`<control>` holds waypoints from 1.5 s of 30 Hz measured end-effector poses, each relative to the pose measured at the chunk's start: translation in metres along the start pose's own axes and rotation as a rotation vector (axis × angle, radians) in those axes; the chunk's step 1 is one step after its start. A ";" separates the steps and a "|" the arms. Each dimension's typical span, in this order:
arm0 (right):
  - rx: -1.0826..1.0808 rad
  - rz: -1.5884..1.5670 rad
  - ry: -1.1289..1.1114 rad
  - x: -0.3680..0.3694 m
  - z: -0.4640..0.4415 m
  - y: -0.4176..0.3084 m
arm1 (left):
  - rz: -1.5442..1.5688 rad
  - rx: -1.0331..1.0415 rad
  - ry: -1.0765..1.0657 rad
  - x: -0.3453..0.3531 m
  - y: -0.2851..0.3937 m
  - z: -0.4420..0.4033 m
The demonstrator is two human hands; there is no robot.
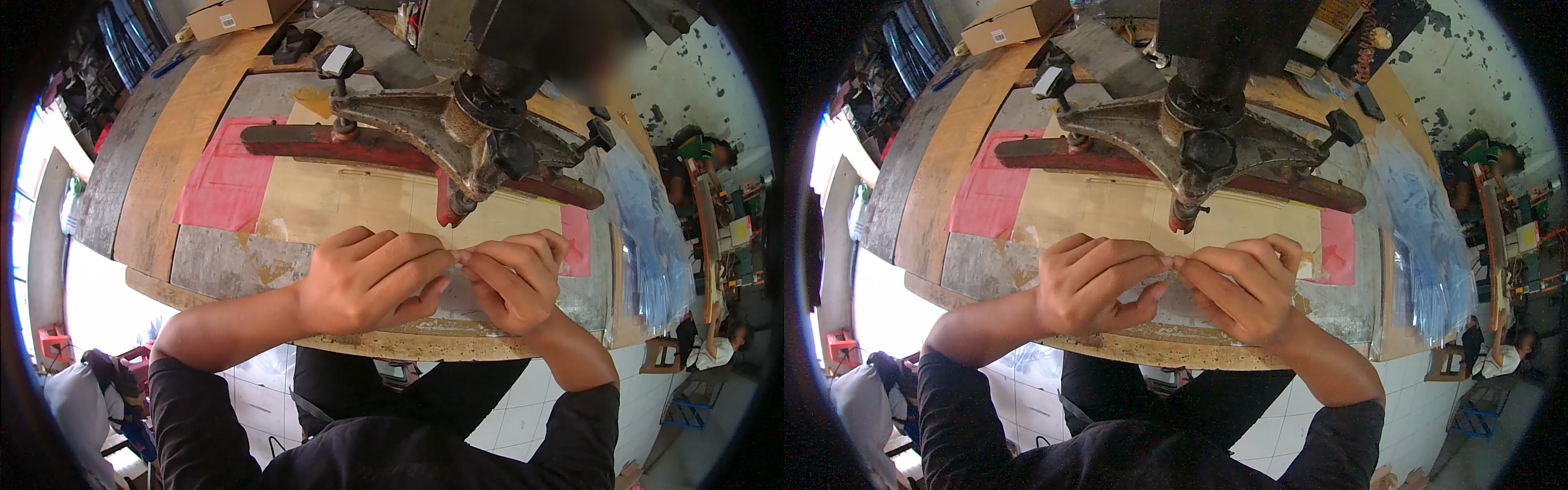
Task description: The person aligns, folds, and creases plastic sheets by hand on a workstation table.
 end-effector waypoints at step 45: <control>-0.106 0.158 -0.037 -0.007 0.002 -0.011 | 0.093 -0.023 0.013 0.002 0.000 0.002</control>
Point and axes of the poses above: each hand's wrist, its own z-axis away from the middle knuckle, its own x-axis out of the palm, y = z × x, the point moved 3 cm from there along -z, towards the middle knuckle, and after that the axes turned 2 degrees about -x, right-handed, at the moved point
